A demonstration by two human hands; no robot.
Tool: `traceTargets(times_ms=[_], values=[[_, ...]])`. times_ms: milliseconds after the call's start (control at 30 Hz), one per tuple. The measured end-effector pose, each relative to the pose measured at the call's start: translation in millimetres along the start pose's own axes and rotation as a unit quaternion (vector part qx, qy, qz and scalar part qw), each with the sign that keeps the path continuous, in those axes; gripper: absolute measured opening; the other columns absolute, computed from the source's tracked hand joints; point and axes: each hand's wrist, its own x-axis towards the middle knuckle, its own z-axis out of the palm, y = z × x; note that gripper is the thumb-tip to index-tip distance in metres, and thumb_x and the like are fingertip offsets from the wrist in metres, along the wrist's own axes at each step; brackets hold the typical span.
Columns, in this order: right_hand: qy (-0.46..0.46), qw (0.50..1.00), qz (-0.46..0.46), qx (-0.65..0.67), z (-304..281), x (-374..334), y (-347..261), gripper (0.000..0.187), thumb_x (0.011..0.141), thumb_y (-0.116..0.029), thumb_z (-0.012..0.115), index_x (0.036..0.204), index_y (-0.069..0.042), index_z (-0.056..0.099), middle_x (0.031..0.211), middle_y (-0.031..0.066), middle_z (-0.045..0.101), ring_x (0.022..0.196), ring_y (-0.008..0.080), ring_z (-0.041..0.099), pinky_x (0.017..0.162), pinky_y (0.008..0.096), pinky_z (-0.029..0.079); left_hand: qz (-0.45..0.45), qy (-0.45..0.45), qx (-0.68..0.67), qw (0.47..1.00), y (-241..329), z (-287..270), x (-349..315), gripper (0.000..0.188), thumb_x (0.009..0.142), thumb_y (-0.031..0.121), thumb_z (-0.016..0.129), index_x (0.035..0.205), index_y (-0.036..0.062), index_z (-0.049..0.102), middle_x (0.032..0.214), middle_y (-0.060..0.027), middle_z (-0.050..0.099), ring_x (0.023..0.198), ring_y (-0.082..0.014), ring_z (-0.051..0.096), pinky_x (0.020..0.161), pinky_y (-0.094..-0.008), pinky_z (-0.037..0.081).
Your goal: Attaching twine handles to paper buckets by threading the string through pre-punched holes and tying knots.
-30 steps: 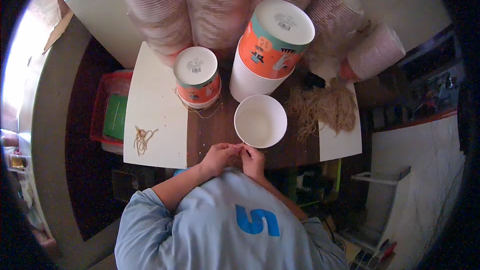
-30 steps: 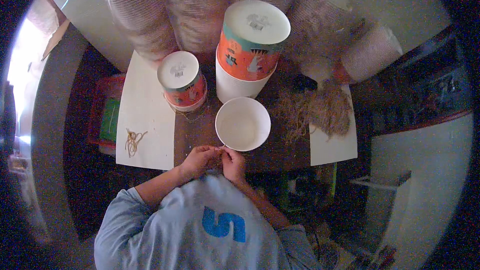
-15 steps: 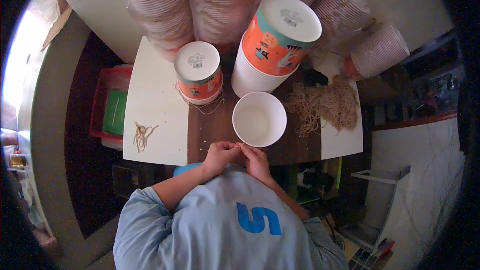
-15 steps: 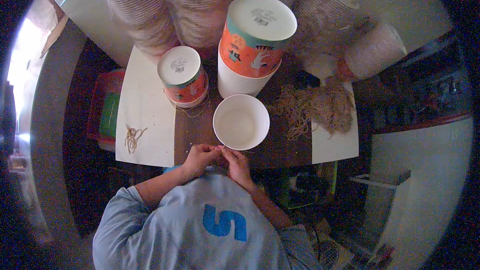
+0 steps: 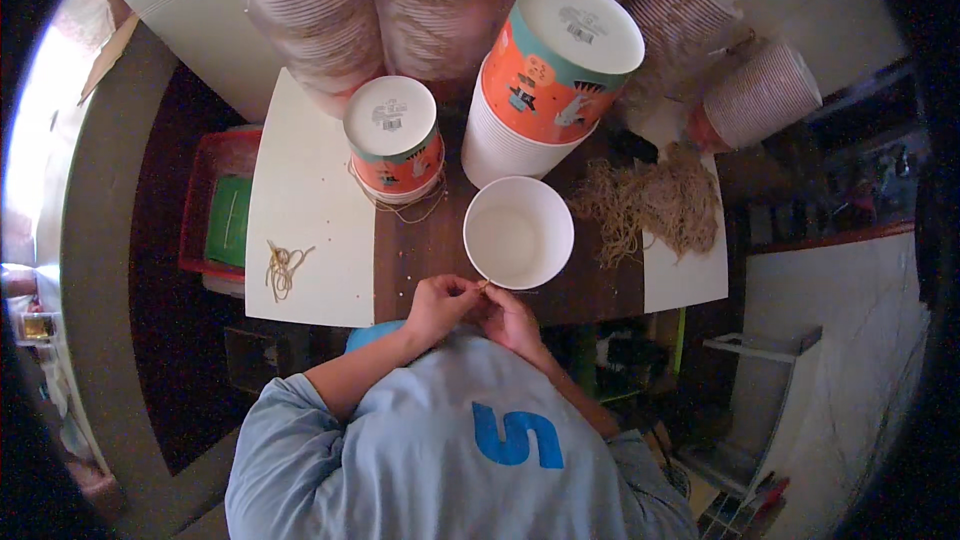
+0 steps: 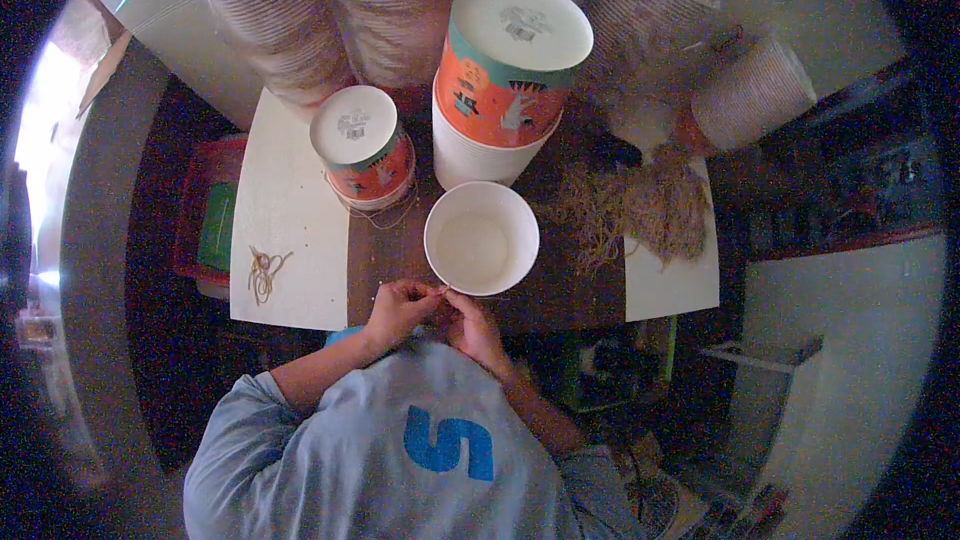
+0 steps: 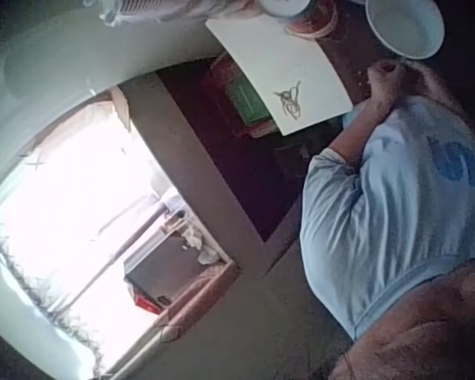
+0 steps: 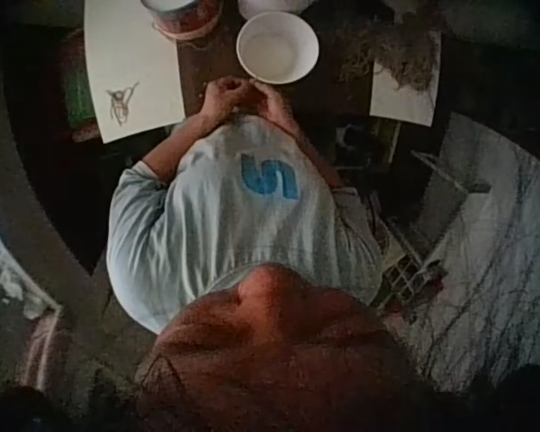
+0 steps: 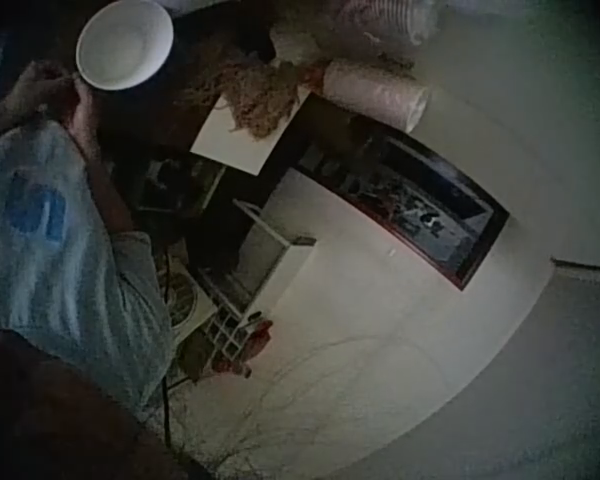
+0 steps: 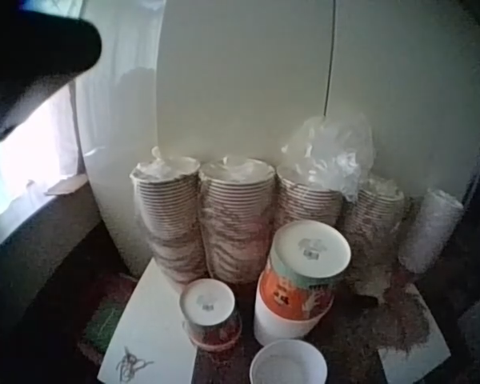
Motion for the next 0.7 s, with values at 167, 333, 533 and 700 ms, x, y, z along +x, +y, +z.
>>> traceTargets(times_ms=[167,333,533,700], values=[[0.0,1.0,0.014,0.02,-2.1,2.3,1.8,0.015,0.086,-0.015,0.053,0.096,-0.005,0.059,0.092,0.0061,0.061,0.087,0.0186,0.057,0.081,0.0334,0.045,-0.048,-0.017,-0.043,0.998,5.1,-1.5,-3.0,0.017,0.08,0.012,0.064,0.085,-0.004,0.062,0.076,-0.0072,0.064,0.065,-0.0115,0.059,0.059,-0.0248,0.05],[-0.002,1.0,0.009,0.019,-4.7,4.1,4.1,0.016,0.087,-0.016,0.053,0.096,-0.005,0.059,0.093,0.0065,0.062,0.086,0.019,0.058,0.08,0.0335,0.046,-0.125,-0.051,-0.197,0.971,-2.4,-2.0,0.5,0.014,0.08,0.011,0.062,0.084,-0.002,0.062,0.078,-0.0067,0.064,0.068,-0.0121,0.059,0.064,-0.0246,0.049],[-0.001,0.999,-0.017,-0.042,2.7,-1.3,0.4,0.015,0.088,-0.015,0.05,0.097,-0.004,0.057,0.095,0.0067,0.06,0.089,0.0188,0.056,0.081,0.0351,0.045,-0.086,-0.034,-0.147,0.985,-9.5,-2.1,4.0,0.012,0.08,0.01,0.063,0.086,-0.0012,0.061,0.079,-0.0057,0.064,0.071,-0.0111,0.059,0.064,-0.0235,0.048],[-0.001,0.998,-0.041,-0.057,-8.2,2.3,2.2,0.016,0.088,-0.014,0.05,0.098,-0.005,0.057,0.096,0.0057,0.06,0.089,0.0187,0.056,0.08,0.0343,0.046,0.066,0.004,0.021,0.998,0.9,0.3,-3.8,0.013,0.08,0.008,0.064,0.089,-0.0009,0.06,0.085,-0.0068,0.062,0.076,-0.0116,0.059,0.066,-0.0243,0.049]])
